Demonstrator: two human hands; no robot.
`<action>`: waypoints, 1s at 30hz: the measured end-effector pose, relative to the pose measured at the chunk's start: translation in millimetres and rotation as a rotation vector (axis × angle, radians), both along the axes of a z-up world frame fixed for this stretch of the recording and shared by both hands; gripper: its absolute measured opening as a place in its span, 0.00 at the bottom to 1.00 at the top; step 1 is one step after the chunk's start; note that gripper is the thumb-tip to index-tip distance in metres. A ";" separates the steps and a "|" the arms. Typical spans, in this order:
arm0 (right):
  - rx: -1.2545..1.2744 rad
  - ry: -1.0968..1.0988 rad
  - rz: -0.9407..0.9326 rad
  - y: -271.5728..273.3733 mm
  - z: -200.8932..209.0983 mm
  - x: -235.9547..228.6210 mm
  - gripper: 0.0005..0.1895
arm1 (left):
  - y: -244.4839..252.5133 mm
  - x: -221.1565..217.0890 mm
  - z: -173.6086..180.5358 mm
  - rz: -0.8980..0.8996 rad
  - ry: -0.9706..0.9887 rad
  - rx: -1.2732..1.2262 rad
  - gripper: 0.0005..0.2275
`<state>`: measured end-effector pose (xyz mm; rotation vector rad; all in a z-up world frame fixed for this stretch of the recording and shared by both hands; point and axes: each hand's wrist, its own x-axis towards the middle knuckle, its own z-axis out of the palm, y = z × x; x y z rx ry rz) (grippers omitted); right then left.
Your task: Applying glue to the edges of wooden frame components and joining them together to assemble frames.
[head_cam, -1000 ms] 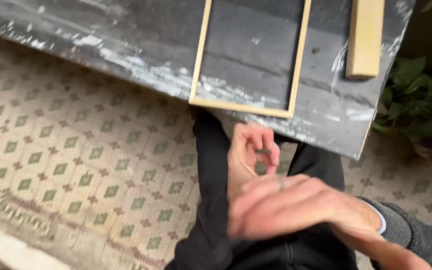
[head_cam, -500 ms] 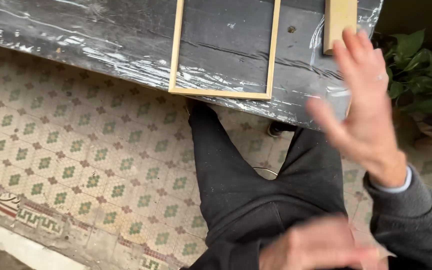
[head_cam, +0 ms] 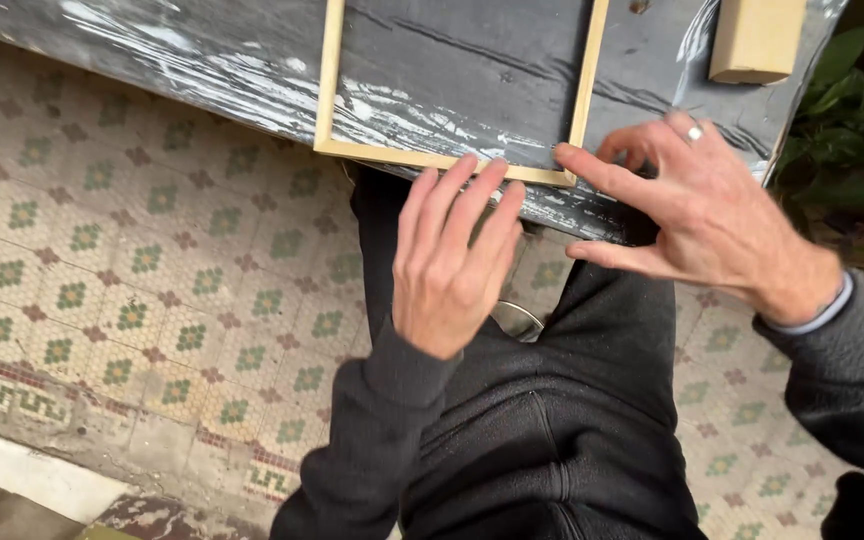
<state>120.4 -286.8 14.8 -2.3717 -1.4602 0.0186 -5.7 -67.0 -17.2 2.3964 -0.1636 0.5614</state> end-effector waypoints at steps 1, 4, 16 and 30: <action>-0.131 -0.002 -0.008 0.7 -0.3 6.1 0.41 | 2.0 8.0 -5.7 0.022 -0.023 0.090 0.16; -0.164 -0.028 0.078 2.5 0.4 13.4 0.41 | 4.2 14.8 -15.9 0.006 0.015 0.107 0.15; -0.101 -0.067 0.174 -22.7 4.6 14.0 0.33 | 7.4 21.1 0.1 0.019 0.033 0.187 0.14; 0.903 1.073 -0.155 -47.3 -14.3 -74.8 0.38 | 14.6 20.5 70.3 -0.273 0.108 0.343 0.11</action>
